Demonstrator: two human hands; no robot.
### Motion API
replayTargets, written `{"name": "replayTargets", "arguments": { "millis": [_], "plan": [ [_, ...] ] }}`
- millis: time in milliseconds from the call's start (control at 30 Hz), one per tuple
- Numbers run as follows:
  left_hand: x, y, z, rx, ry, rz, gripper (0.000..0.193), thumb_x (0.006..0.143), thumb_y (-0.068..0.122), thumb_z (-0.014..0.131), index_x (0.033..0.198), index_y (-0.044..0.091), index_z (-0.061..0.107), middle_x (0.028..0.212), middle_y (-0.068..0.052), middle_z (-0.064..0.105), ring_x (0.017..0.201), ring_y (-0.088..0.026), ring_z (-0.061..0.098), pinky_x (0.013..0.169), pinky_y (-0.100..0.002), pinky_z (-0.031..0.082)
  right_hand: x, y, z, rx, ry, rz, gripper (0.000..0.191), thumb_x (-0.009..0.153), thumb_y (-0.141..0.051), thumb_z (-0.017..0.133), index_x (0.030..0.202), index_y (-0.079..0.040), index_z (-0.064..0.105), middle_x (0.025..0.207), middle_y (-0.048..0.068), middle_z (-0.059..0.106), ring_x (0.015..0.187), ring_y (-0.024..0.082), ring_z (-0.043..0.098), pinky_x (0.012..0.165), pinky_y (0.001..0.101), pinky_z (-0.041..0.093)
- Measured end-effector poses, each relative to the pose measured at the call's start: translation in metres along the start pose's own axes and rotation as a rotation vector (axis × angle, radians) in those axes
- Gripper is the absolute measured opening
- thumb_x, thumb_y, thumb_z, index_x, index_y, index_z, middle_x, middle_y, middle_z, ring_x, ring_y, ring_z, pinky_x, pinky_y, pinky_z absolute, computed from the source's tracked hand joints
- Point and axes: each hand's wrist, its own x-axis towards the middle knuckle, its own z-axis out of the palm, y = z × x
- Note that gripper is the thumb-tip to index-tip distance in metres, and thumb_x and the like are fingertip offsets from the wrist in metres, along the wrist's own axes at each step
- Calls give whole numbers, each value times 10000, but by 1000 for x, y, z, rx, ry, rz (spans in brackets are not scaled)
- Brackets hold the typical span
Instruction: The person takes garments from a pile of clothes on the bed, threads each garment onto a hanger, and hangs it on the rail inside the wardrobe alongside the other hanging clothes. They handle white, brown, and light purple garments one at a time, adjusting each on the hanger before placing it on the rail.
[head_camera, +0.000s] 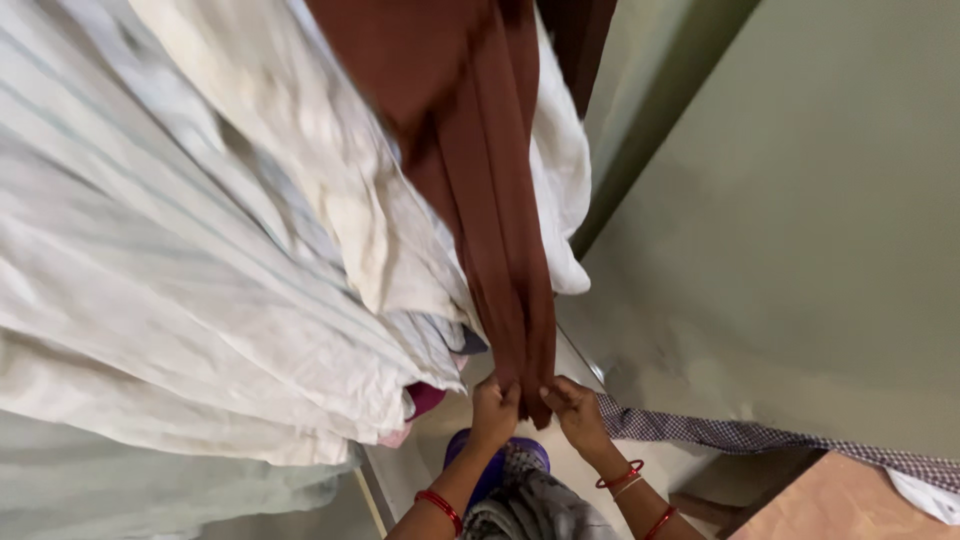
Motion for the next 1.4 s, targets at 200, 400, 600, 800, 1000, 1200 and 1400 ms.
{"name": "replayTargets", "arguments": {
  "millis": [200,400,600,800,1000,1200,1400],
  "plan": [
    [-22,-20,0,264,319,497,262,1051,146,552,1163,-75,636,931,-195,731,837,-230,696,722,-383,541,-16,12,-12,-13,225,-154,163,1039,-98,620,978,44,673,778,25,595,744,82,497,664,253,468],
    [-111,-37,-9,151,483,231,304,1090,219,515,1055,-39,671,805,-225,699,743,-297,639,726,-396,525,-81,13,-41,183,351,-282,163,1037,-120,595,1084,9,682,920,-34,657,856,56,551,777,228,482],
    [-191,-4,-16,92,642,379,282,1045,203,512,1105,-18,676,905,-131,740,805,-185,687,771,-366,526,-138,-32,-50,5,435,-360,184,1022,-137,621,1073,15,711,919,2,698,848,59,576,800,234,494],
    [-227,-6,-6,-162,654,258,277,1061,186,505,1129,-11,688,921,-100,712,787,-170,632,736,-337,514,-175,-38,-45,-19,476,-328,142,977,-118,678,1070,-13,703,898,19,693,795,91,583,730,262,502],
    [-243,-29,38,-394,349,141,233,1047,209,568,1142,22,670,930,-97,736,753,-121,651,728,-281,552,-219,-9,-31,203,59,-119,104,938,-15,650,1028,-23,702,843,18,657,761,123,584,670,264,481],
    [-264,-69,106,-305,51,-112,251,994,235,584,1147,60,678,959,-88,773,774,-135,697,727,-288,547,-267,49,-88,150,-7,30,132,929,-93,668,1035,-25,707,895,30,674,808,114,638,691,265,509],
    [-283,-90,204,-279,-224,-313,280,985,286,603,1162,81,676,977,-90,776,795,-144,688,753,-292,549,-336,124,-187,288,216,223,186,963,-200,650,1071,-54,694,981,33,733,833,130,675,745,283,553]
  ]
}}
